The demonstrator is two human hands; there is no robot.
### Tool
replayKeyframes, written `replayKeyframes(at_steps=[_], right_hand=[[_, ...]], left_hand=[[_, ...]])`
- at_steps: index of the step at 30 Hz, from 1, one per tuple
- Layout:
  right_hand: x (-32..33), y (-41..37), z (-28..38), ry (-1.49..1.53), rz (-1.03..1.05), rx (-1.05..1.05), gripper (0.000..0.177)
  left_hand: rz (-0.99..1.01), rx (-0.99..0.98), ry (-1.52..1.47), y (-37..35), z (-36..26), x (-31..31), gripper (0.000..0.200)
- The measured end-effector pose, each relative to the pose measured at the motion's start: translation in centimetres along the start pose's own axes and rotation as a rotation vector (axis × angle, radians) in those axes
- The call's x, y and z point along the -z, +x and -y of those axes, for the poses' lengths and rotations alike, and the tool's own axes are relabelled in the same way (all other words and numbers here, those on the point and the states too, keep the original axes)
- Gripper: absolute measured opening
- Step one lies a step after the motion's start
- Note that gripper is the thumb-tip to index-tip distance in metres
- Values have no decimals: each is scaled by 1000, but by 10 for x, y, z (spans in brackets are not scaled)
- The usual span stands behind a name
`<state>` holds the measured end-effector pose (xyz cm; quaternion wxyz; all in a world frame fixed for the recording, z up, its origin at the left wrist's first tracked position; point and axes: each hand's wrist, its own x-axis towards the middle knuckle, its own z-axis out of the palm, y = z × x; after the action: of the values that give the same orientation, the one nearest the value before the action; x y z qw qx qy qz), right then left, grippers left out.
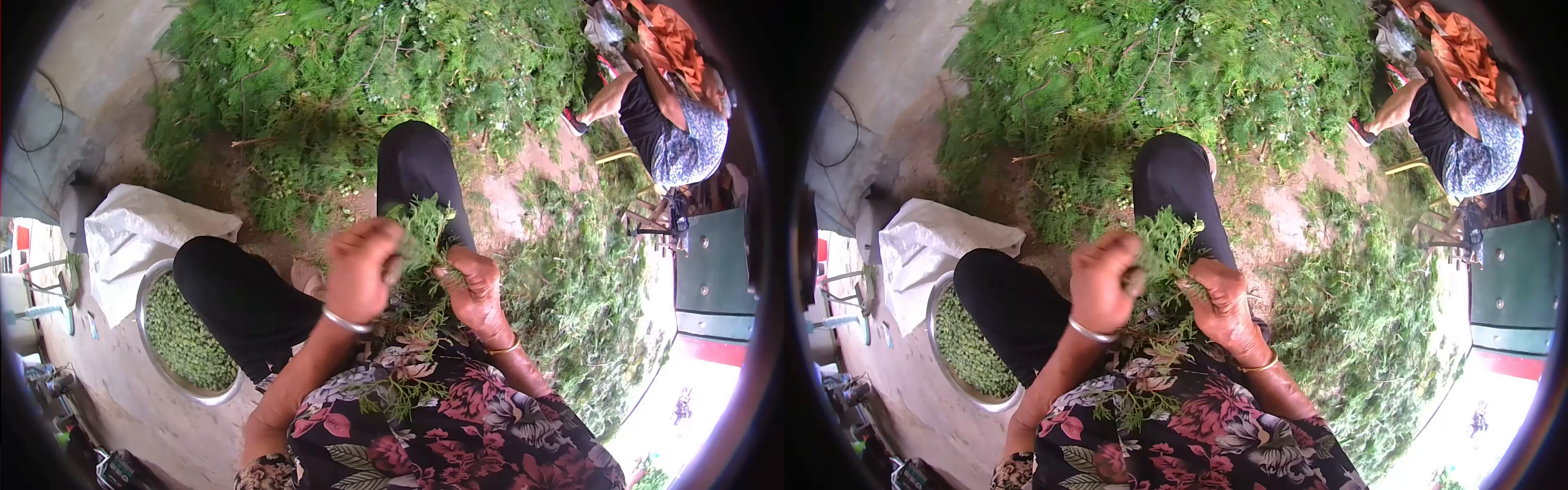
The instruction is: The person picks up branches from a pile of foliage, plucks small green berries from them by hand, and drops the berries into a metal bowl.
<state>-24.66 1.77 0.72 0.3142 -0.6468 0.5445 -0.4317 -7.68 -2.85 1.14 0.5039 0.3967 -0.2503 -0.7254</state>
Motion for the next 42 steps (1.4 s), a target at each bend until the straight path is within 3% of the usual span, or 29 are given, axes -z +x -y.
replayKeyframes(at_steps=[1, 3, 5, 6, 10, 15, 17, 23, 25, 27, 29, 31, 33, 34, 38, 40, 42], right_hand=[[0, -2, -3, -99, 14, 82, 12], [-1, -1, -2, -187, 63, 164, 12], [-3, -1, 0, -357, 169, 328, 23], [-4, -1, 3, -410, 183, 343, 30], [-11, 0, 8, -472, 130, 339, 25], [-13, -2, 6, -541, 127, 373, 21], [-14, -2, 6, -541, 132, 375, 21], [-14, -2, 5, -543, 140, 382, 21], [-14, -3, 5, -539, 142, 377, 22], [-14, -3, 4, -546, 148, 380, 22], [-14, -3, 4, -546, 143, 382, 22], [-15, -3, 3, -543, 141, 383, 22], [-16, -3, 1, -532, 131, 388, 22], [-15, -3, 1, -532, 131, 390, 22], [-15, -2, 3, -525, 126, 389, 22], [-14, -3, 3, -517, 125, 386, 22], [-15, -4, 3, -519, 125, 388, 21]], left_hand=[[-141, 7, -105, 5, -8, 6, 13], [4, -130, -119, 17, -27, 32, 16], [121, -120, -145, 11, -50, 33, 16], [160, -140, -154, 8, -56, 30, 17], [229, -139, -47, 11, -48, 29, 13], [166, -79, 111, 6, -20, 26, 14], [112, -171, 544, 10, -8, 29, 9], [-60, -206, 551, 23, 5, 15, 6], [-195, -227, 296, 29, 7, 16, 6], [-160, -229, 345, 28, 3, 20, 7], [-88, -433, 548, 23, 1, 19, 10], [-67, -387, 668, 20, -2, 22, 15], [189, -465, 936, 23, -3, 24, 20], [189, -379, 981, 26, 3, 28, 26], [205, -376, 999, 34, 16, 36, 26], [282, -374, 1254, 34, 10, 35, 20], [230, -387, 1095, 34, 11, 32, 16]])
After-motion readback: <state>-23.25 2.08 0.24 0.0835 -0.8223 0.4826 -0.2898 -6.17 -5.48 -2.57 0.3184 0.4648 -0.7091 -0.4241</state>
